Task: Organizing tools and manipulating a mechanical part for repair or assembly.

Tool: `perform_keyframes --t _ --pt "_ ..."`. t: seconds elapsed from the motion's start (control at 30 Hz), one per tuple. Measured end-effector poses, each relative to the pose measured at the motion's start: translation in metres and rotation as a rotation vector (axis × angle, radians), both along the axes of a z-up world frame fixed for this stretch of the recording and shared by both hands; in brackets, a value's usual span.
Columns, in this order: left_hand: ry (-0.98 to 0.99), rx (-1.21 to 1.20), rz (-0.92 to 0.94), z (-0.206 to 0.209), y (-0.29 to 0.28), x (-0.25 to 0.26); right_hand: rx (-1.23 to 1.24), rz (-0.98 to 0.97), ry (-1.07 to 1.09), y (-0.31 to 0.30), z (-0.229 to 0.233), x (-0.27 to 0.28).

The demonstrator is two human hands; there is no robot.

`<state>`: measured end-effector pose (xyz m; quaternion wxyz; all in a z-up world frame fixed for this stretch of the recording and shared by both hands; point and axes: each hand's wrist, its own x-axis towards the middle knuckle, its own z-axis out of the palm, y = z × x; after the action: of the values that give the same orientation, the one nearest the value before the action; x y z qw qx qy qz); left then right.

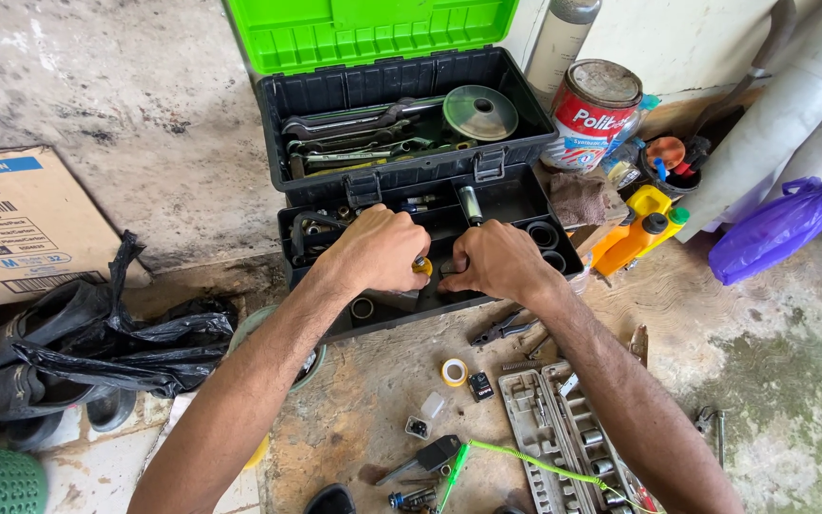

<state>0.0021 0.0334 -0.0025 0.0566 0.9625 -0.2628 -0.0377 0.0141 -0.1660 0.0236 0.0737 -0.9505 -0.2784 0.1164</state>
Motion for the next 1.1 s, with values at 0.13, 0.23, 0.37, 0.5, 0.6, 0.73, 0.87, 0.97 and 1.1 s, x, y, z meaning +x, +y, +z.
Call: perform_keyframes --t 0.13,0.23,0.37,0.5,0.6,0.73,0.87,0.97,1.1 --pt "-0.005 -0.010 -0.004 0.002 0.000 0.000 0.011 -0.009 0.008 -0.003 0.000 0.002" --pt "0.005 -0.039 -0.009 0.009 -0.001 0.000 0.228 0.067 0.011 -0.016 -0.009 0.015" --pt "-0.219 -0.232 -0.066 0.028 -0.010 0.002 0.604 -0.082 0.159 -0.036 0.012 0.025" --pt "-0.378 -0.400 -0.088 0.030 -0.034 0.007 0.804 -0.178 0.327 -0.061 0.020 0.030" --pt "-0.476 -0.459 -0.132 0.028 -0.057 0.015 0.870 -0.187 0.361 -0.074 0.015 0.035" --pt "-0.492 -0.492 -0.164 0.022 -0.082 0.025 0.884 -0.232 0.304 -0.095 0.011 0.041" --pt "-0.375 -0.422 -0.098 0.014 -0.098 0.036 0.727 -0.400 0.155 -0.112 0.018 0.041" --pt "-0.300 -0.376 -0.085 -0.004 -0.108 0.048 0.651 -0.447 0.111 -0.126 0.009 0.045" --pt "-0.255 -0.386 -0.057 -0.014 -0.118 0.057 0.581 -0.415 0.114 -0.138 -0.004 0.052"
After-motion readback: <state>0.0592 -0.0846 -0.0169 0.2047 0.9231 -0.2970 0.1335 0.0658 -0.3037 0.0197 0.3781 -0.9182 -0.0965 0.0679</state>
